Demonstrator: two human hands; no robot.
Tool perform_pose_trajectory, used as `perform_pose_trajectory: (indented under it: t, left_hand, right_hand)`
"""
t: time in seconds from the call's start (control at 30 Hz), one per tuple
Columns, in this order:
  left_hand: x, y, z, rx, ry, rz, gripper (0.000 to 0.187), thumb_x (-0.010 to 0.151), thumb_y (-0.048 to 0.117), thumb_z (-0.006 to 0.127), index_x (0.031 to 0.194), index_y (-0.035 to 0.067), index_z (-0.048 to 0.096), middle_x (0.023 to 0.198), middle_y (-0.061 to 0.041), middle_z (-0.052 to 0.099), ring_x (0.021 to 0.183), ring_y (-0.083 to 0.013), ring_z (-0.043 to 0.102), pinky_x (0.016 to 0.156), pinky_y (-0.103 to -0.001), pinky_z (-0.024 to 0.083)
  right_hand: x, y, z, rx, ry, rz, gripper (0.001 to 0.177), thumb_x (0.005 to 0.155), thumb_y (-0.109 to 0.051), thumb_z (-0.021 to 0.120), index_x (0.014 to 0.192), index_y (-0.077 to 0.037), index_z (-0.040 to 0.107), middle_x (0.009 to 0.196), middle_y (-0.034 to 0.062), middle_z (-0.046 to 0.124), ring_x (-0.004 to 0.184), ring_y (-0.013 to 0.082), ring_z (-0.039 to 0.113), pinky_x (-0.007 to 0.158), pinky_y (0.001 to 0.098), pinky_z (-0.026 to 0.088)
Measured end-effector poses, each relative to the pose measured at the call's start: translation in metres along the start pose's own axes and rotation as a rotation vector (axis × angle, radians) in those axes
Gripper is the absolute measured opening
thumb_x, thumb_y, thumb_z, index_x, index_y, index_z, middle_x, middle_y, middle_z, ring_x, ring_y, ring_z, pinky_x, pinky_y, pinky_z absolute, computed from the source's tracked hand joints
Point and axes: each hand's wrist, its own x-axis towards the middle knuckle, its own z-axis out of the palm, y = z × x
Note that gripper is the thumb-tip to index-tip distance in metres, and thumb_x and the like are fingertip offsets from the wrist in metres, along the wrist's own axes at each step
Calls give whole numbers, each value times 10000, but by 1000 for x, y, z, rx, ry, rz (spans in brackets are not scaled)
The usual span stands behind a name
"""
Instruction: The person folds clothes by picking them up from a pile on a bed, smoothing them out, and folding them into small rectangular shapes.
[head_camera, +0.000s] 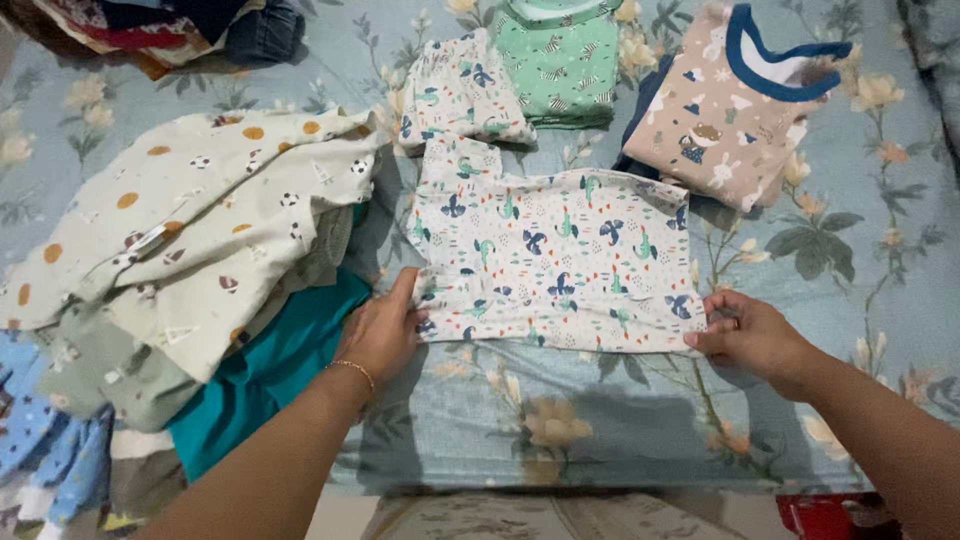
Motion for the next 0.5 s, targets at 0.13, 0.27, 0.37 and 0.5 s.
perform_pose_trajectory:
  t: [0.13,0.27,0.37,0.5]
  left_hand:
    - [-1,30,-24,18,-62,-240,566,893,192,703,1390,274,444,1032,-170,747,1017,-388,712,859,-506,549]
    - [14,57,-38,15,181,-366,746,649,187,868,1249,127,428,1186,-154,657,1086,-398,642,902,-498,515]
    - [55,66,-42,52,231,-339,696,671,186,839,1248,113,457,1243,-187,618,1126,-404,621,922,-496,511]
    - [142,57,-33,-80,229,-163,717,681,146,813,1313,95,478,1186,-197,658,1107,-389,631,948,-469,516]
  right_hand:
    - [11,-8,-6,-89,-5,51,366,814,-108,835,1020,-74,534,798,99,608,666,196,560,618,388,494]
    - [28,-67,-4,-1217,18,129,216,779,-202,841,923,-42,839,921,135,771,811,239,725,752,344,569]
    - [33,-118,10,-967,482,-320,218,837,-139,706,1024,-27,718,951,242,735,885,395,716,778,487,563]
    - [47,-169,39,-852,95,-659,304,816,-187,694,1108,-104,690,1109,182,744,1000,346,719,896,444,555]
